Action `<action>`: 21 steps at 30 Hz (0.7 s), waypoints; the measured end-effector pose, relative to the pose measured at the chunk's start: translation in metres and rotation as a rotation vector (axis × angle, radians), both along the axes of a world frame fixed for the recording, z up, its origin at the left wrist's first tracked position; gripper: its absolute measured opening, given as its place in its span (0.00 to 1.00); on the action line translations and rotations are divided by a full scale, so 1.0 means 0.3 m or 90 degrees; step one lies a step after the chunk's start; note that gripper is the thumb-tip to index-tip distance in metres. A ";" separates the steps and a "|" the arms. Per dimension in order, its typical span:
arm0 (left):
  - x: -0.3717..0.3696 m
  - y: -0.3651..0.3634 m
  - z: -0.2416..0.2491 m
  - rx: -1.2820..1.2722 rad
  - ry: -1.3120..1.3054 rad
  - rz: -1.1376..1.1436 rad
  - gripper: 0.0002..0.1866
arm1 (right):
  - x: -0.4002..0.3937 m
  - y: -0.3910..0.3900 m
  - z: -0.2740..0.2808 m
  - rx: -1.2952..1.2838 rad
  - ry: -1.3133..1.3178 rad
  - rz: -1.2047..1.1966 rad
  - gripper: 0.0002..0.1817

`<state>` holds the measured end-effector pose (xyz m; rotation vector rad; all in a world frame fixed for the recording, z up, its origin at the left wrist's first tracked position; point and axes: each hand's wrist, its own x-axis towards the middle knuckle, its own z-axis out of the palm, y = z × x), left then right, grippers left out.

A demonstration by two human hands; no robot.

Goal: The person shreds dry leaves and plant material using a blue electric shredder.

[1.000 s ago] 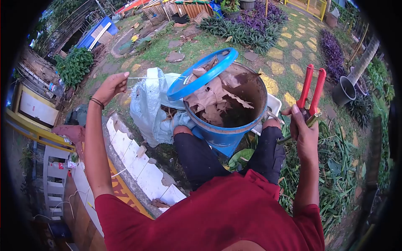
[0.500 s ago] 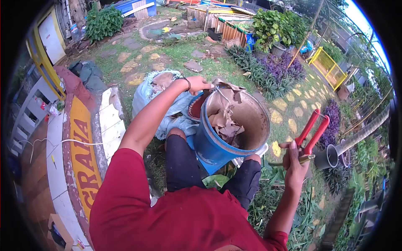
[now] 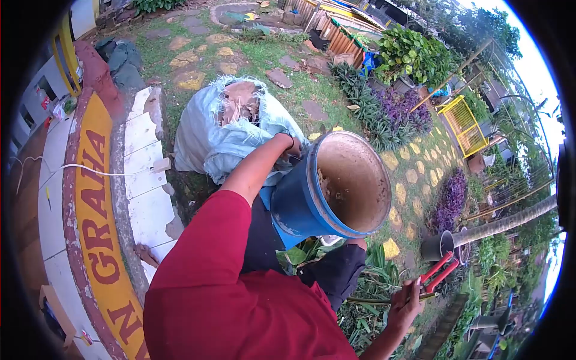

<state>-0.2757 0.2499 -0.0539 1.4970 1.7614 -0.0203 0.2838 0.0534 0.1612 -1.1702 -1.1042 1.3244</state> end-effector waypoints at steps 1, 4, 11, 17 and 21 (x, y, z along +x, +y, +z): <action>-0.050 -0.024 -0.038 -0.025 -0.092 0.145 0.24 | 0.010 -0.013 0.002 -0.013 -0.012 -0.035 0.15; -0.260 -0.095 -0.104 0.086 0.024 0.085 0.18 | -0.005 -0.013 0.029 -0.036 -0.027 -0.067 0.15; -0.691 -0.500 0.421 0.609 -0.405 0.501 0.16 | -0.169 0.098 0.030 -0.094 -0.070 0.052 0.16; -1.204 -1.021 0.653 0.849 -0.364 0.740 0.12 | -0.264 0.135 0.184 0.029 -0.078 0.135 0.17; -1.391 -1.623 0.635 0.794 -0.850 0.777 0.25 | -0.343 0.120 0.250 0.050 -0.107 0.204 0.17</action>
